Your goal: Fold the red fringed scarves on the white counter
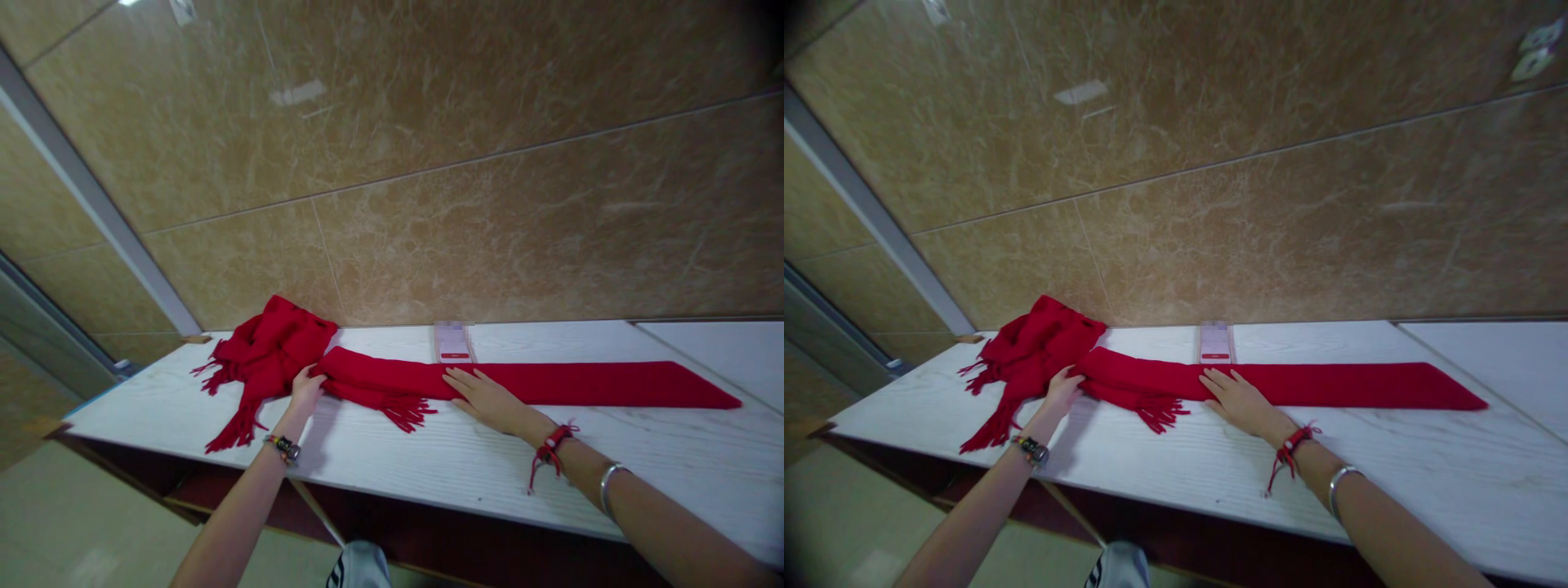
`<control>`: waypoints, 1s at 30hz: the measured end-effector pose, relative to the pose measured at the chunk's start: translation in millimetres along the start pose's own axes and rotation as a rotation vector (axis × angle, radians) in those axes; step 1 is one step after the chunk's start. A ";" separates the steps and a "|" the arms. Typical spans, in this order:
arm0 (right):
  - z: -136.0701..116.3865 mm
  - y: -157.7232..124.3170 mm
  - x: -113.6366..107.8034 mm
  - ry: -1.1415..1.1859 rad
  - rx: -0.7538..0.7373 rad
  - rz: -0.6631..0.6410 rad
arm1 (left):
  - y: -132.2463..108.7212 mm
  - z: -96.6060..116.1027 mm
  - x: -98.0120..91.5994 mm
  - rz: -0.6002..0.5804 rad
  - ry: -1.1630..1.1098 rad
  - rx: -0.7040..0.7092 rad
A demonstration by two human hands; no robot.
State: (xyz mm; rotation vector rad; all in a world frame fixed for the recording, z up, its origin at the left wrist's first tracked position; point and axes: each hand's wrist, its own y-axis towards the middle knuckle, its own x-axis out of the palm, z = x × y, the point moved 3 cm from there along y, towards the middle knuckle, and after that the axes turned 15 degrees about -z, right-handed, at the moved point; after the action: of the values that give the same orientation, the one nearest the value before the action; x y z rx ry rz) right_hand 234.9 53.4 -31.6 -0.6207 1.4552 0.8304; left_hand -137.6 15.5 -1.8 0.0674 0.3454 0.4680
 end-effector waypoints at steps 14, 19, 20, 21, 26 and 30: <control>1.4 -0.3 0.8 0.071 0.006 -0.038 | -13.2 16.4 -118.8 -0.116 1.214 0.157; 3.0 -0.2 4.3 0.064 -0.008 -0.032 | -16.6 15.7 -116.7 -0.023 1.177 0.135; 3.2 -0.3 4.8 0.061 -0.012 -0.027 | -18.8 23.9 -120.8 0.012 1.197 0.179; 3.4 -0.4 5.1 0.060 -0.014 -0.020 | -21.4 33.4 -126.7 0.045 1.232 0.241; 3.9 -0.9 6.0 0.061 -0.010 -0.013 | -31.3 62.3 -176.7 0.085 1.470 0.417; 3.8 -1.2 5.6 0.076 0.000 -0.017 | -29.3 44.1 -214.0 0.092 1.509 0.255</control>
State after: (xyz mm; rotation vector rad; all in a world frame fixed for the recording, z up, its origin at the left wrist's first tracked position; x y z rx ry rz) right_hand 237.8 56.3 -37.1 -0.6695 1.5165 0.8011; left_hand -288.7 -106.9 102.0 -0.0380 1.8895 0.4928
